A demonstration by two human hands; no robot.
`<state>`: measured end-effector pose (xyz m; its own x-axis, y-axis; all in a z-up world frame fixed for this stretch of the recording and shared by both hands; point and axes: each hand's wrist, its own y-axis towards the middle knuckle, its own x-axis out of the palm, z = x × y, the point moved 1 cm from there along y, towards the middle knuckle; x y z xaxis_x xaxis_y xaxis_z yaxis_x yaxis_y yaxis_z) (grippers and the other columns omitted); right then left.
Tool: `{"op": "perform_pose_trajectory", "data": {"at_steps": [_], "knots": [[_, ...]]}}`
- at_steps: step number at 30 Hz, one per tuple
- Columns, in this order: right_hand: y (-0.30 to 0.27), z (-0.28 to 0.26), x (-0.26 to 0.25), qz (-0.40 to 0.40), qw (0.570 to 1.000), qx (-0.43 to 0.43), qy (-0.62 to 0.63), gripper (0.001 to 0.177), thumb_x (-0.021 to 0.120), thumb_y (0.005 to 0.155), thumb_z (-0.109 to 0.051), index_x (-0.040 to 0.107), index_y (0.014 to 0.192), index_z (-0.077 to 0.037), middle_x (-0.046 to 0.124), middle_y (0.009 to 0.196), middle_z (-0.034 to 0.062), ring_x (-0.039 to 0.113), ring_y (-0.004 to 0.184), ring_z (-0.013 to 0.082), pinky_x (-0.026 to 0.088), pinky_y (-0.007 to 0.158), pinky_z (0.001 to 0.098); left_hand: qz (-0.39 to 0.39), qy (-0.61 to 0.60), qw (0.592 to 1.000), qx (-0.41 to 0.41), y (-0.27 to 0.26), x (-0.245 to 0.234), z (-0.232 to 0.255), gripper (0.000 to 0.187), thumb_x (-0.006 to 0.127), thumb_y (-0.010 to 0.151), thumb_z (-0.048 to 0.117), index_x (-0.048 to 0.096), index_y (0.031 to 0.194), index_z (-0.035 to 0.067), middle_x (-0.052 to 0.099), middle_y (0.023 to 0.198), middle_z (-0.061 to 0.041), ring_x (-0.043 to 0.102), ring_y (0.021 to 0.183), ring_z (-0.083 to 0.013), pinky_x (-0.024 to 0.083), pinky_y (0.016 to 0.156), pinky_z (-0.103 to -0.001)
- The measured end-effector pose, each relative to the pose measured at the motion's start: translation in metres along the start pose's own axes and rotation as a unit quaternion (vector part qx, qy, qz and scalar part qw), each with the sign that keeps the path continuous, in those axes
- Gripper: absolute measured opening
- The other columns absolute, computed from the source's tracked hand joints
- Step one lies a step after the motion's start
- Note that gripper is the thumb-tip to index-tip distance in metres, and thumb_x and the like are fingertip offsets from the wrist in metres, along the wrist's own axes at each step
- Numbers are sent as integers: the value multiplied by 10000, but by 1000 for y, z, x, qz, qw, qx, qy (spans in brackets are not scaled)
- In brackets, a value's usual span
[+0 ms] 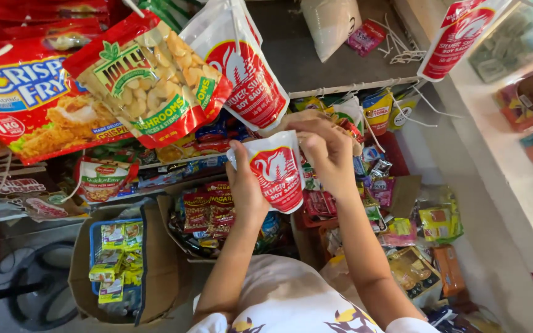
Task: Wiping down sauce packets with a cloth and hanging them onto display hooks on a grocery shelf.
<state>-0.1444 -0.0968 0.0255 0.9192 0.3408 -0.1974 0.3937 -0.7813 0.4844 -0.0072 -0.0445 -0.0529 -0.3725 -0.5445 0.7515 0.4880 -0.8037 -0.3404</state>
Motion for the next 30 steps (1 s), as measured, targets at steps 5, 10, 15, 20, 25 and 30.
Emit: {"op": "perform_pose_trajectory", "data": {"at_steps": [5, 10, 15, 20, 25, 30], "knots": [[18, -40, 19, 26, 999, 7, -40, 160, 646, 1036, -88, 683, 967, 51, 652, 889, 32, 539, 770, 51, 417, 669, 228, -103, -37, 990, 92, -20, 23, 23, 561, 580, 1023, 488, 551, 1256, -21, 677, 1173, -153, 688, 1031, -227, 589, 883, -399], [49, -79, 28, 23, 999, 22, -11, 206, 633, 1077, -100, 627, 915, 28, 481, 721, -38, 382, 664, 28, 281, 569, 239, -193, 161, 893, 375, -57, 58, 99, 341, 580, 1175, 298, 644, 1175, -38, 721, 1153, -137, 679, 1078, -148, 542, 1014, -299], [75, -105, 36, 3, 988, -113, -101, 152, 647, 1074, -76, 659, 967, 31, 572, 761, 7, 447, 707, 33, 371, 604, 256, -167, 340, 823, 422, -73, 89, 153, 165, 726, 1000, 116, 741, 1056, -38, 759, 907, -42, 723, 785, -58, 573, 734, -205], [86, -118, 41, 7, 974, -158, -164, 110, 672, 1050, -63, 682, 991, 30, 601, 755, 52, 474, 697, 55, 407, 616, 260, -150, 334, 814, 450, -54, 98, 153, 217, 747, 995, 127, 726, 900, -67, 643, 703, 12, 535, 648, -13, 423, 585, -203], [91, -119, 41, -8, 969, -176, -171, 114, 674, 1057, -64, 686, 986, 24, 618, 753, 59, 507, 687, 64, 421, 616, 263, -151, 302, 815, 471, -42, 97, 149, 247, 716, 1023, 111, 686, 860, -72, 613, 681, 35, 512, 656, 8, 415, 583, -205], [98, -116, 40, 5, 970, -161, -183, 127, 681, 1015, -66, 699, 930, 26, 628, 706, 54, 529, 637, 49, 411, 571, 263, -135, 314, 812, 473, -36, 99, 147, 234, 721, 998, 80, 674, 827, -74, 615, 661, 19, 513, 628, 3, 411, 559, -208]]}}
